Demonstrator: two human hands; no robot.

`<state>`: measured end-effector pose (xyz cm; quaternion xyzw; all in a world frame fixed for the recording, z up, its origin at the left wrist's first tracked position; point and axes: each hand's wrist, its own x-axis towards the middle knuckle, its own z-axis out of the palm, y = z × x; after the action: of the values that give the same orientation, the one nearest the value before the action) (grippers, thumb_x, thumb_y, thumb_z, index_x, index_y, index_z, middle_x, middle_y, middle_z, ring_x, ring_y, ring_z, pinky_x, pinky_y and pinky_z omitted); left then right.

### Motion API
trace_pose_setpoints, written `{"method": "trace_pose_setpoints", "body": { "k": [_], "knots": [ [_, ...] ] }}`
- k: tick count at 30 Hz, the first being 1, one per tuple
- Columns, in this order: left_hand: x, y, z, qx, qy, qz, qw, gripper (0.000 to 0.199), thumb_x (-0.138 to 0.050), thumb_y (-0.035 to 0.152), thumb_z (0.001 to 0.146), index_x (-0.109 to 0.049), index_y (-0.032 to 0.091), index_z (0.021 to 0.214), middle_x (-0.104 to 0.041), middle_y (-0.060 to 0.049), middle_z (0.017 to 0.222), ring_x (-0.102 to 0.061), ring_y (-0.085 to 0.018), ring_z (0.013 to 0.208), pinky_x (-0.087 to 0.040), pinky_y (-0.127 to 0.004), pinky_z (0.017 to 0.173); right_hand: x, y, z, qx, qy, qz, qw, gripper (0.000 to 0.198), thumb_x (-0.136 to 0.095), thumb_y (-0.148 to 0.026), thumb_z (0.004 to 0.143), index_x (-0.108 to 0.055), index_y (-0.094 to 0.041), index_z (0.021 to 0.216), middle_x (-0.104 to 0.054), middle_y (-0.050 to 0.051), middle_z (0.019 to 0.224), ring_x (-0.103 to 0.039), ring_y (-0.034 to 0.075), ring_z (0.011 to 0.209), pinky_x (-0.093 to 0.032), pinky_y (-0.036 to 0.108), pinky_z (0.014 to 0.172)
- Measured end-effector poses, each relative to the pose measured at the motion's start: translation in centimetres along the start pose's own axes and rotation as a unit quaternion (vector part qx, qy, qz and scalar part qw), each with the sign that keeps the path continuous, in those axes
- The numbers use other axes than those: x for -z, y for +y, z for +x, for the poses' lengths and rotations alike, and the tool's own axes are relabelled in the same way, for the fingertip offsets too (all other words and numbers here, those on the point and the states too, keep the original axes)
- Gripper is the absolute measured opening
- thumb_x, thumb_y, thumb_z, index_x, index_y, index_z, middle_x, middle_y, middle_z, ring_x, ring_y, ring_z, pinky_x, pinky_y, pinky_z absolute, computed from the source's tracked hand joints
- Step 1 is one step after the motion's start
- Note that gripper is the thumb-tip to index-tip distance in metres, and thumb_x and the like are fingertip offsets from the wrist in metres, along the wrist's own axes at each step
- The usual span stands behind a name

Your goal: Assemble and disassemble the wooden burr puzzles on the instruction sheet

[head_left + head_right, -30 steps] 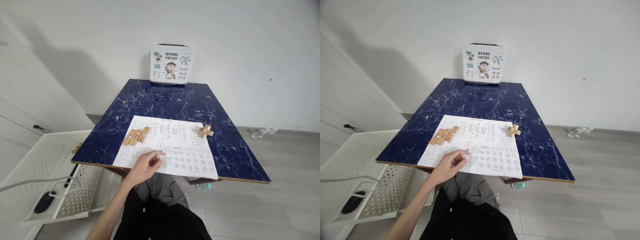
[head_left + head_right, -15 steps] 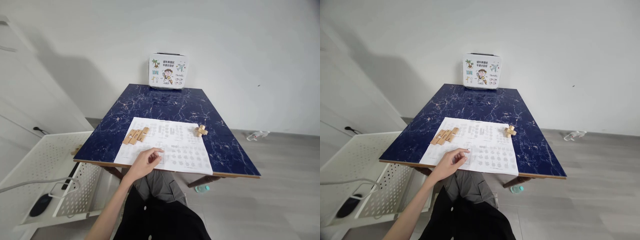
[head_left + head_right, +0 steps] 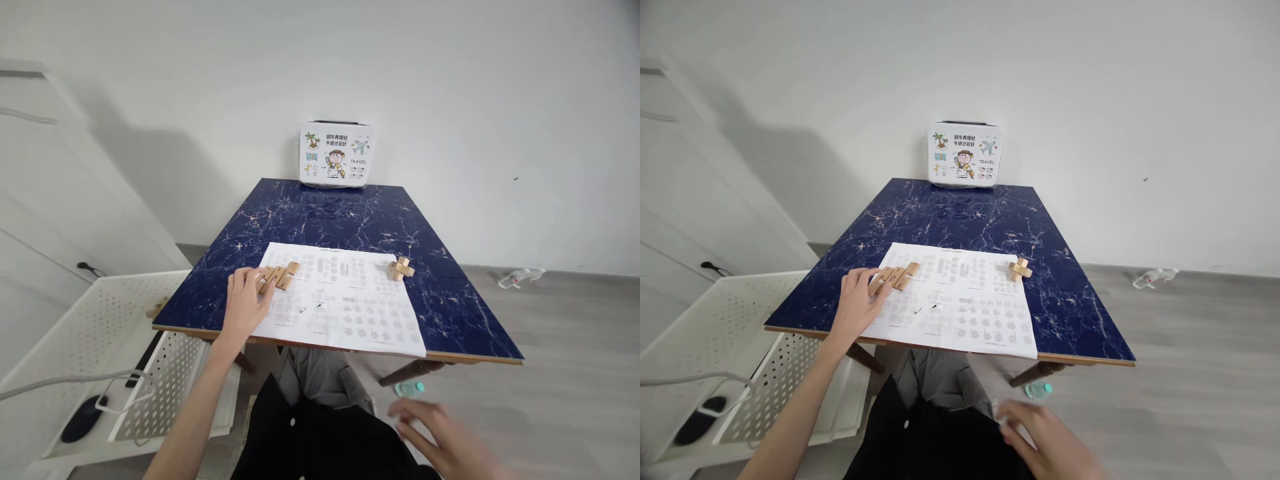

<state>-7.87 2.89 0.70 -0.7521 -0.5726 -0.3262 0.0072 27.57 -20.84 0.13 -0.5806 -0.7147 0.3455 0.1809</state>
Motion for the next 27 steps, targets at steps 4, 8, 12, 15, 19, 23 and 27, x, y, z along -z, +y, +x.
{"method": "trace_pose_setpoints", "body": {
  "k": [4, 8, 12, 15, 19, 23, 27],
  "knots": [
    [-1.2, -1.4, 0.0, 0.023, -0.016, 0.021, 0.999, 0.037, -0.053, 0.039, 0.100, -0.062, 0.014, 0.125, -0.062, -0.021, 0.126, -0.057, -0.039, 0.115, -0.046, -0.056, 0.103, 1.9, -6.2, 7.8, 0.111, 0.019, 0.100, 0.989, 0.022, -0.048, -0.036, 0.110, -0.068, -0.027, 0.106, -0.076, 0.004, 0.103, -0.073, 0.021, 0.094, -0.057, 0.031, 0.083],
    [-1.7, -2.3, -0.2, 0.047, -0.031, 0.025, 0.998, 0.034, -0.055, 0.039, 0.098, -0.062, 0.016, 0.122, -0.066, -0.017, 0.126, -0.060, -0.037, 0.114, -0.047, -0.052, 0.101, 0.5, -9.8, 17.1, 0.169, 0.168, 0.032, 0.971, 0.028, -0.054, -0.023, 0.104, -0.059, -0.022, 0.132, -0.065, 0.013, 0.131, -0.065, 0.026, 0.118, -0.053, 0.040, 0.100],
    [-1.8, -2.9, -0.2, 0.076, -0.037, 0.030, 0.996, 0.038, -0.058, 0.042, 0.097, -0.063, 0.017, 0.124, -0.068, -0.015, 0.122, -0.061, -0.036, 0.113, -0.046, -0.050, 0.099, -2.3, -10.6, 25.1, 0.153, 0.162, -0.050, 0.974, 0.065, -0.072, -0.024, 0.091, -0.047, -0.016, 0.150, -0.047, 0.019, 0.156, -0.045, 0.032, 0.144, -0.039, 0.047, 0.119],
    [-1.8, -3.0, -0.3, 0.096, -0.038, 0.037, 0.994, 0.038, -0.057, 0.043, 0.097, -0.065, 0.017, 0.123, -0.068, -0.015, 0.119, -0.061, -0.037, 0.111, -0.046, -0.050, 0.097, -4.0, -10.6, 28.3, 0.130, 0.152, -0.063, 0.978, 0.076, -0.080, -0.032, 0.084, -0.047, -0.012, 0.150, -0.047, 0.025, 0.155, -0.042, 0.040, 0.144, -0.035, 0.058, 0.119],
    [-1.8, -2.6, -0.5, 0.108, -0.040, 0.035, 0.993, 0.033, -0.053, 0.043, 0.098, -0.068, 0.017, 0.111, -0.070, -0.016, 0.114, -0.059, -0.037, 0.109, -0.043, -0.052, 0.099, -4.9, -10.1, 28.9, 0.102, 0.169, -0.066, 0.978, 0.063, -0.075, -0.032, 0.086, -0.055, -0.010, 0.142, -0.057, 0.024, 0.139, -0.048, 0.041, 0.135, -0.038, 0.058, 0.115],
    [-1.3, -2.1, -0.4, 0.111, -0.042, 0.009, 0.993, 0.028, -0.052, 0.042, 0.097, -0.067, 0.018, 0.096, -0.069, -0.017, 0.108, -0.058, -0.038, 0.107, -0.042, -0.056, 0.099, -4.4, -9.1, 26.7, 0.106, 0.185, -0.044, 0.976, 0.074, -0.079, -0.028, 0.079, -0.052, -0.012, 0.146, -0.056, 0.020, 0.136, -0.053, 0.036, 0.129, -0.047, 0.050, 0.110],
    [0.1, -1.5, -0.1, 0.109, -0.032, -0.059, 0.992, 0.025, -0.049, 0.042, 0.098, -0.060, 0.020, 0.092, -0.066, -0.016, 0.108, -0.059, -0.036, 0.107, -0.043, -0.053, 0.100, -3.3, -7.4, 23.1, 0.135, 0.206, -0.016, 0.969, 0.083, -0.078, -0.028, 0.080, -0.041, -0.023, 0.154, -0.045, 0.015, 0.149, -0.048, 0.033, 0.140, -0.044, 0.047, 0.117]
  ]
}}
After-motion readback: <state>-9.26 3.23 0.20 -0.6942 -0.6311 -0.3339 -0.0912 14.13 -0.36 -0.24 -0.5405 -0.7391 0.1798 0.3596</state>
